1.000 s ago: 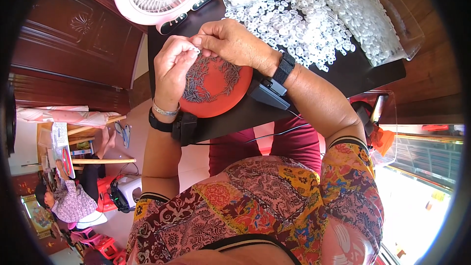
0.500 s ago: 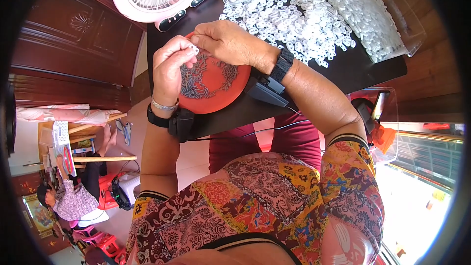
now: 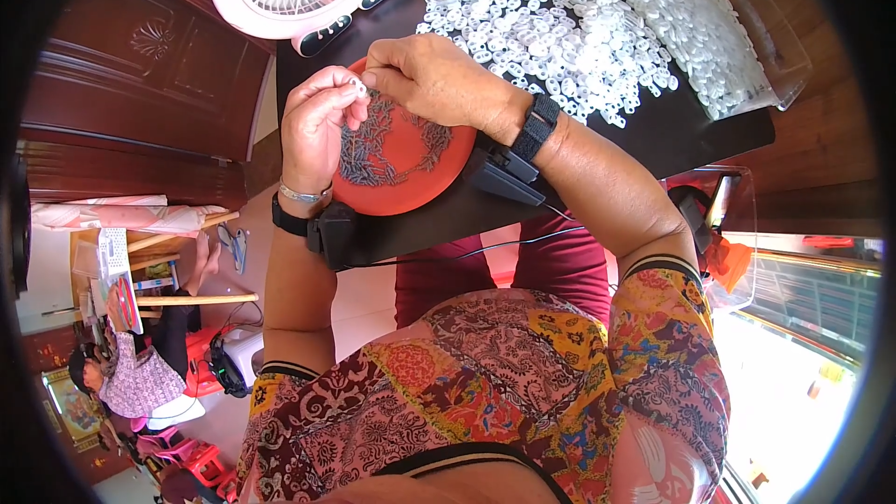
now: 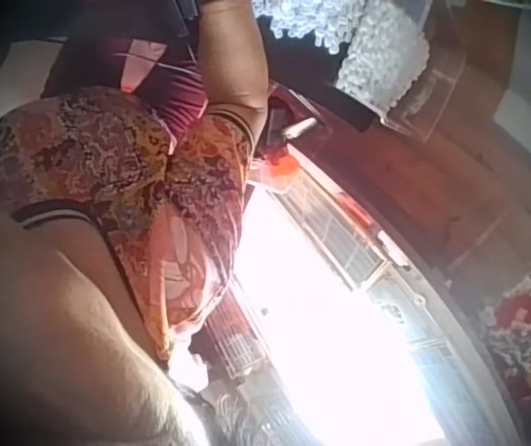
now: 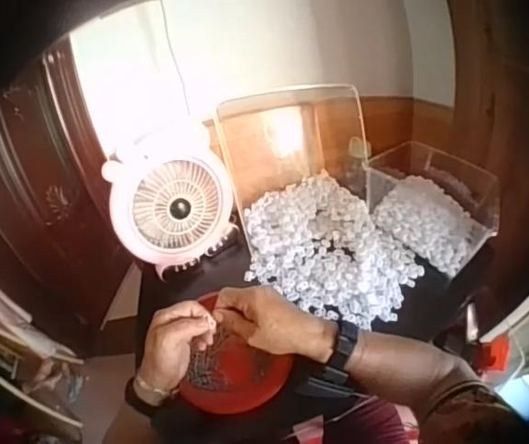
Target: Inserting small metal pins into white plastic connector components manually.
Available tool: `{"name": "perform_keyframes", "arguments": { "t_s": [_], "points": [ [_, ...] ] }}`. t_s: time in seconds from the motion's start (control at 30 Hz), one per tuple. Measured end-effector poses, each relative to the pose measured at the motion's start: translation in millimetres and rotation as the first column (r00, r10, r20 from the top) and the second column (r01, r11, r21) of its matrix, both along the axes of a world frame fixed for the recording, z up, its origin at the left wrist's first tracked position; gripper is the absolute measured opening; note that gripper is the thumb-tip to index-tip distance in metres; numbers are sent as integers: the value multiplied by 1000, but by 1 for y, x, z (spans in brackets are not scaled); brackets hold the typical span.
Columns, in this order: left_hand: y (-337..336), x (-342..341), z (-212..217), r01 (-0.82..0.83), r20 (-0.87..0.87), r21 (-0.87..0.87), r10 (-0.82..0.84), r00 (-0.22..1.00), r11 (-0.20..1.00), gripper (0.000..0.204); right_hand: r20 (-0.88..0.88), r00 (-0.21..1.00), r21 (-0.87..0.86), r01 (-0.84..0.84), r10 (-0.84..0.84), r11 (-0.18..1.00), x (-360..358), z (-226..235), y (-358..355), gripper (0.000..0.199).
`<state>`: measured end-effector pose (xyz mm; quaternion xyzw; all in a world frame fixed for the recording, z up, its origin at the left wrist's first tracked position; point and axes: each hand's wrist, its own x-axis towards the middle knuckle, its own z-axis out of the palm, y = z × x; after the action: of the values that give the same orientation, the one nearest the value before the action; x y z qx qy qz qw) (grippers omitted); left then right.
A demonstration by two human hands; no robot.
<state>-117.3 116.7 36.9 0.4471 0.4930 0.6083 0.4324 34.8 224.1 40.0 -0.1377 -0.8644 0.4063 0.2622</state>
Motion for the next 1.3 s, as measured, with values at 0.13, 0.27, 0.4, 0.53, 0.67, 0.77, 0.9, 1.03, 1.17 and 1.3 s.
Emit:
{"name": "perform_keyframes", "arguments": {
  "t_s": [0.13, 0.27, 0.4, 0.53, 0.67, 0.77, 0.9, 1.03, 1.17, 1.3],
  "points": [
    [2, -4, -4, 14, 51, -21, -12, 999, 1000, 15, -8, 1000, 61, 19, -19, 998, -1, 0, -1, 9],
    [1, -6, -4, 21, 77, -33, -19, 997, 999, 15, -45, 999, 66, 6, -3, 998, -2, -4, 0, 8],
    [2, -9, -6, 61, 143, -60, -52, 988, 996, 15, -74, 997, 59, 8, -4, 998, -2, -3, 0, 8],
    [1, -11, -2, 54, 181, -30, -48, 982, 998, 15, -65, 998, -66, 5, -9, 998, -3, -4, 1, 13],
    [0, -5, 3, -52, -67, 52, 55, 996, 997, 14, -22, 999, -162, -30, 27, 986, -4, -7, 6, 19],
    [1, -3, 1, -39, -189, 123, 62, 980, 992, 11, -44, 999, -183, -30, 22, 983, -4, -9, 7, 20],
    [-1, 0, 3, 5, -299, 81, 19, 954, 997, 11, 23, 998, -163, -46, 50, 986, -2, 0, 1, 21],
    [-1, -2, 2, 36, -205, -12, -38, 978, 999, 15, -1, 997, -164, -78, 78, 983, -1, 1, 0, 18],
    [1, -5, 1, 55, 22, 1, -55, 998, 998, 14, -10, 999, -21, -41, 41, 999, -1, -4, 2, 14],
    [1, -9, -3, 70, 83, -18, -68, 994, 997, 14, -11, 999, -58, -33, 32, 998, -2, -1, 1, 9]
  ]
}}
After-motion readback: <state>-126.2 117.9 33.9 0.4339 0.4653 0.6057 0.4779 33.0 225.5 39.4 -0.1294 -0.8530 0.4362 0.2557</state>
